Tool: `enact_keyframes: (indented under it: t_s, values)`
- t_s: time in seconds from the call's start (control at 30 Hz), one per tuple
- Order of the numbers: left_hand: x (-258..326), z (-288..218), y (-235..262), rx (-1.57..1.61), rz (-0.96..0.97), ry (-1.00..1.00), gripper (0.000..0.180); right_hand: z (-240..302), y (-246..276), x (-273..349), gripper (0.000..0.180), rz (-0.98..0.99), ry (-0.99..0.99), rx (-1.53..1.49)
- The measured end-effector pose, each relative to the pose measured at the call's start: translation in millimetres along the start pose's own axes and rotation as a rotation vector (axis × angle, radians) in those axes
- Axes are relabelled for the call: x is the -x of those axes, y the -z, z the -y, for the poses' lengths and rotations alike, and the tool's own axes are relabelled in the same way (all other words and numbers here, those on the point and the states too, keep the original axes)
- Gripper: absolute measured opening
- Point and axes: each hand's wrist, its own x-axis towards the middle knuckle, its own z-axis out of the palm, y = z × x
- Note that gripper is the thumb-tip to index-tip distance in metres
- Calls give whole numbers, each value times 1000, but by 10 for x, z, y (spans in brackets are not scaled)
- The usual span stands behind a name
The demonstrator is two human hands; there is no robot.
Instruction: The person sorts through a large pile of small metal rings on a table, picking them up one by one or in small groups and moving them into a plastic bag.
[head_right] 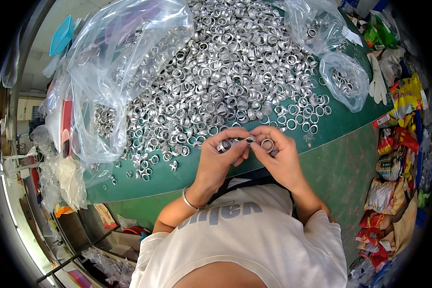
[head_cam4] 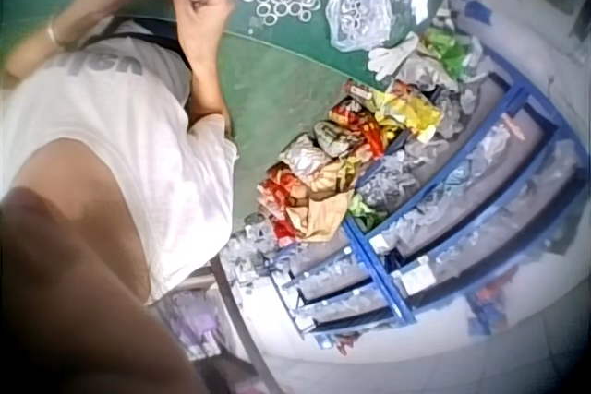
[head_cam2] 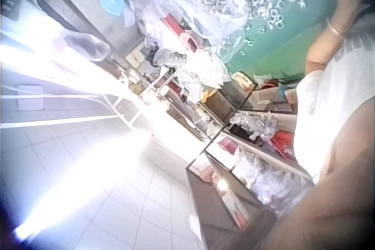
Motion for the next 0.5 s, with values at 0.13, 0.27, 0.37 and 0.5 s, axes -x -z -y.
enact_keyframes:
  t_s: [0.13, 0.27, 0.37, 0.5]
  values:
    - [10, 3, -2, 14, -9, 9, 12, -16, -13, 6, 18, -37, 131, 165]
    - [-23, 31, 52, 196, -9, 101, 11, -4, -54, 20, 18, -71, 115, 107]
    - [-40, 19, 57, 332, -42, 219, 16, 28, -113, -13, 19, -94, 118, 30]
    - [-84, 94, 112, 469, -79, 327, 22, -56, -102, -54, 22, -61, 63, 5]
